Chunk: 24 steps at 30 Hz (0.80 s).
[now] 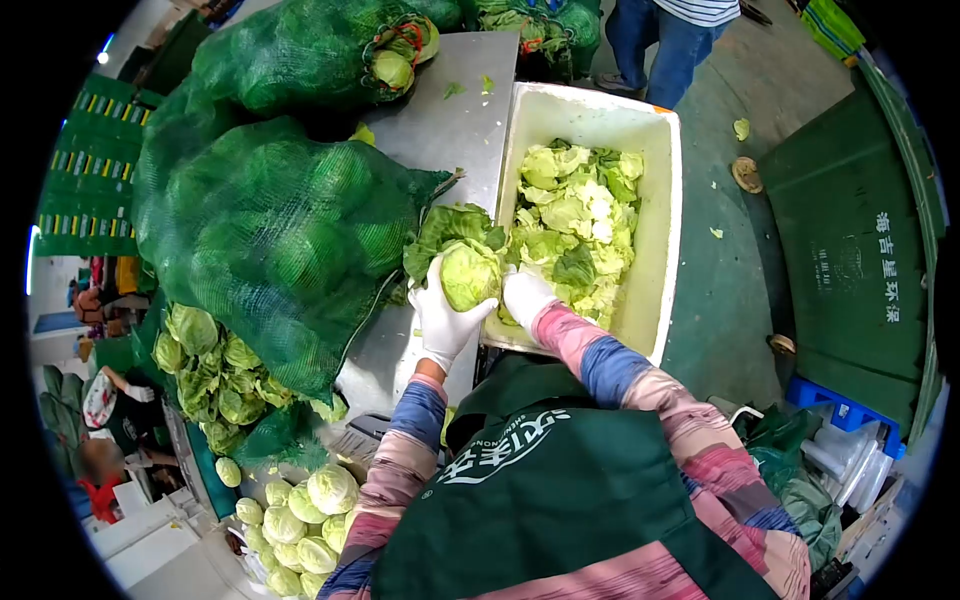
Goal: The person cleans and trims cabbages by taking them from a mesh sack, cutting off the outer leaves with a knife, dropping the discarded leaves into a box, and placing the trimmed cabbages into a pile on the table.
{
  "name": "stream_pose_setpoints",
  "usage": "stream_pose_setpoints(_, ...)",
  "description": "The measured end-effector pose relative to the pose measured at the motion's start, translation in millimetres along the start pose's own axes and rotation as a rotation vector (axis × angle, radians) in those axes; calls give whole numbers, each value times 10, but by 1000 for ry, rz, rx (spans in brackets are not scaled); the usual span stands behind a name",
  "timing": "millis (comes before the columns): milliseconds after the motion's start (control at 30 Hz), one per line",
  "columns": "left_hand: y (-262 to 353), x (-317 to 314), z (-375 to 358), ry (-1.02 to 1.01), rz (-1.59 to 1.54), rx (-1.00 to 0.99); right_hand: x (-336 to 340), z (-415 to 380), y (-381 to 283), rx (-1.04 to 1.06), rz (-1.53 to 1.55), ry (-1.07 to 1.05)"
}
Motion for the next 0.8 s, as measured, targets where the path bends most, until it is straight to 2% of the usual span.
stream_pose_setpoints(67, -216, 68, -40, -10, -45, 108, 68, -74, -166, 191, -271, -201)
stream_pose_setpoints(100, -334, 122, -82, 5, -42, 117, 121, -119, -217, 286, -59, -97)
stream_pose_setpoints(133, -433, 175, -117, 3, -138, 58, 91, -185, -122, 149, 349, -367)
stream_pose_setpoints(200, -454, 395, -247, 15, -227, 11, 94, -345, -257, 213, 450, -387)
stream_pose_setpoints(267, -555, 464, -502, -232, -809, 658, -67, -498, -419, 293, 590, -368)
stream_pose_setpoints(300, -554, 496, -592, -165, -1055, 786, -202, -492, -507, 457, 432, -274)
stream_pose_setpoints(333, -624, 432, -647, -146, -1057, 794, -300, -538, -466, 502, 341, -169)
stream_pose_setpoints(400, -793, 270, -697, 142, -1096, 878, -194, -751, -598, 579, 8, -52)
stream_pose_setpoints(433, -812, 273, -736, 263, -1093, 902, -252, -646, -487, 548, 54, -15)
stream_pose_setpoints(500, -865, 260, -826, 272, -1087, 857, -246, -289, -146, 414, 186, 10)
stream_pose_setpoints(533, -877, 261, -855, 266, -1075, 810, -296, -32, 109, 406, 444, 35)
stream_pose_setpoints(567, -868, 257, -831, 207, -1128, 762, -161, -83, 178, 92, 545, -55)
stream_pose_setpoints(600, -885, 207, -828, 212, -1132, 762, -17, -140, 162, -46, 390, 17)
stream_pose_setpoints(667, -837, -6, -754, 217, -1192, 711, 44, -108, 130, 155, 210, 267)
stream_pose_setpoints(733, -813, -105, -659, 227, -1184, 684, 77, -242, -32, 434, 216, 330)
stream_pose_setpoints(767, -785, -115, -604, 184, -1137, 621, 241, -502, -285, 475, 31, 248)
stream_pose_setpoints(800, -750, -110, -549, 141, -1089, 558, 232, -518, -327, 610, -94, 254)
Point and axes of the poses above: each hand's wrist, its own z-axis towards the middle knuckle, its own x-axis out of the back of the hand, y = z × x, the point moved 5 cm from there along z, towards the middle knuckle, and after that the axes turned 4 degrees about -z, right-handed, at the moved point
